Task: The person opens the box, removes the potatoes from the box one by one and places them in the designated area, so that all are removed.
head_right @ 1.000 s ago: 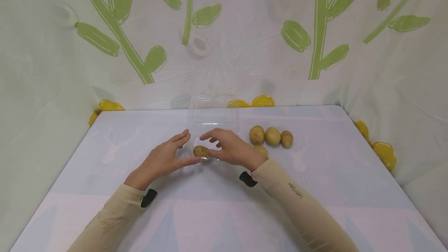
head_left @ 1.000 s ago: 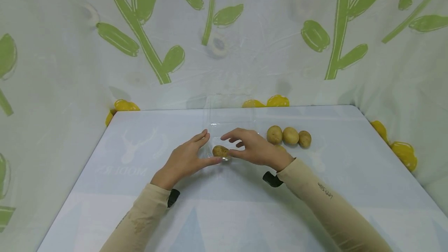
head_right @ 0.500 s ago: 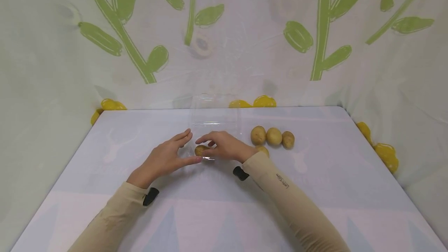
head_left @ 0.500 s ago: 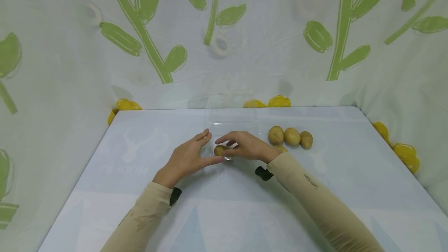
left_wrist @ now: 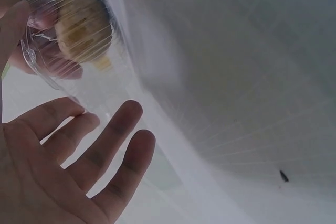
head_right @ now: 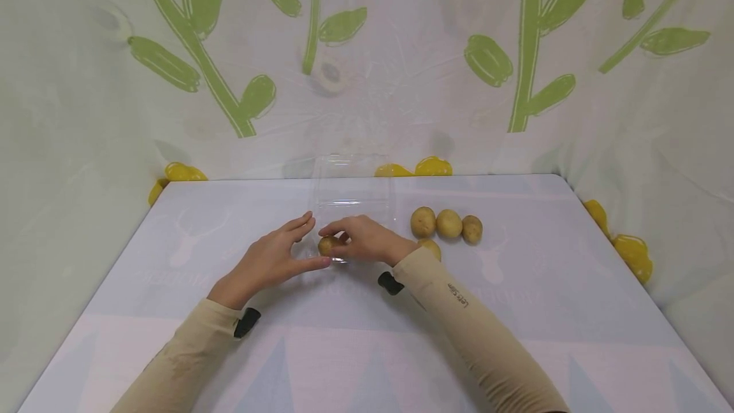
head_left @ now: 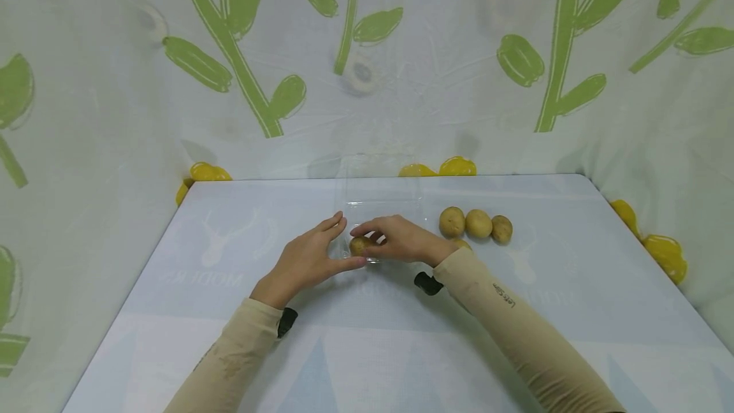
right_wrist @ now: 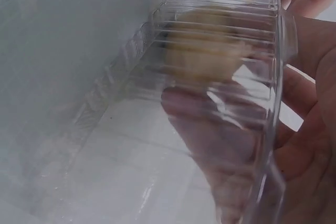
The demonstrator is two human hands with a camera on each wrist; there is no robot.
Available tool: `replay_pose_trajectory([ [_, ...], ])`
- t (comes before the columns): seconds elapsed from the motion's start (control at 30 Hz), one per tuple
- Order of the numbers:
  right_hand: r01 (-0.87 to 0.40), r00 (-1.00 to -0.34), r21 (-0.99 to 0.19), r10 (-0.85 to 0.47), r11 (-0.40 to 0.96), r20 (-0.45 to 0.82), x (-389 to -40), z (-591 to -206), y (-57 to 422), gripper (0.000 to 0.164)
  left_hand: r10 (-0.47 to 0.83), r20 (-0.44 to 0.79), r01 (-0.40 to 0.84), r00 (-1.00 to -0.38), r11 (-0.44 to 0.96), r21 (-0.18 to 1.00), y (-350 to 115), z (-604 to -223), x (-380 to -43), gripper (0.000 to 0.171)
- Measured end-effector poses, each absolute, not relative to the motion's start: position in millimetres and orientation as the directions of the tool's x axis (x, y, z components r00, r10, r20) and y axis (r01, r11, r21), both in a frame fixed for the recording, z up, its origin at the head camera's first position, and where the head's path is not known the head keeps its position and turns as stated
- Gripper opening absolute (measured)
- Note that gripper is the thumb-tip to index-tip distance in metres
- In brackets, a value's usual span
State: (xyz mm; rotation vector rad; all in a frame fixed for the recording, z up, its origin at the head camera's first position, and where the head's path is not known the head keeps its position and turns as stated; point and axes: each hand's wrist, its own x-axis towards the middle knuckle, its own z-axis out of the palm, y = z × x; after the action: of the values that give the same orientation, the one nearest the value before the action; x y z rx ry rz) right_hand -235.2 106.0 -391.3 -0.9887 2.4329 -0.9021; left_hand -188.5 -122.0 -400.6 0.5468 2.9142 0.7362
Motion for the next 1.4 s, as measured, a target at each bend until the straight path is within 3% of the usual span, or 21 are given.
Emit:
replay_pose_trajectory([
  [0.4, -0.541, -0.715, -0.599, -0.698, 0.590, -0.042, -235, -391, 100, 0.039, 0.361, 0.002, 0.319, -0.932, 0.820, 0.475, -122, -400, -187, 0.102],
  [0.63, -0.591, -0.739, -0.550, -0.669, 0.590, 0.077, -233, -388, 109, 0.052, 0.371, 0.002, 0.329, -0.929, 0.823, 0.463, -121, -400, -188, 0.102],
  [1.4, -0.608, -0.750, -0.641, -0.602, 0.468, 0.272, -215, -364, 134, 0.050, 0.352, -0.022, 0.301, -0.936, 0.828, 0.473, -120, -400, -188, 0.100],
])
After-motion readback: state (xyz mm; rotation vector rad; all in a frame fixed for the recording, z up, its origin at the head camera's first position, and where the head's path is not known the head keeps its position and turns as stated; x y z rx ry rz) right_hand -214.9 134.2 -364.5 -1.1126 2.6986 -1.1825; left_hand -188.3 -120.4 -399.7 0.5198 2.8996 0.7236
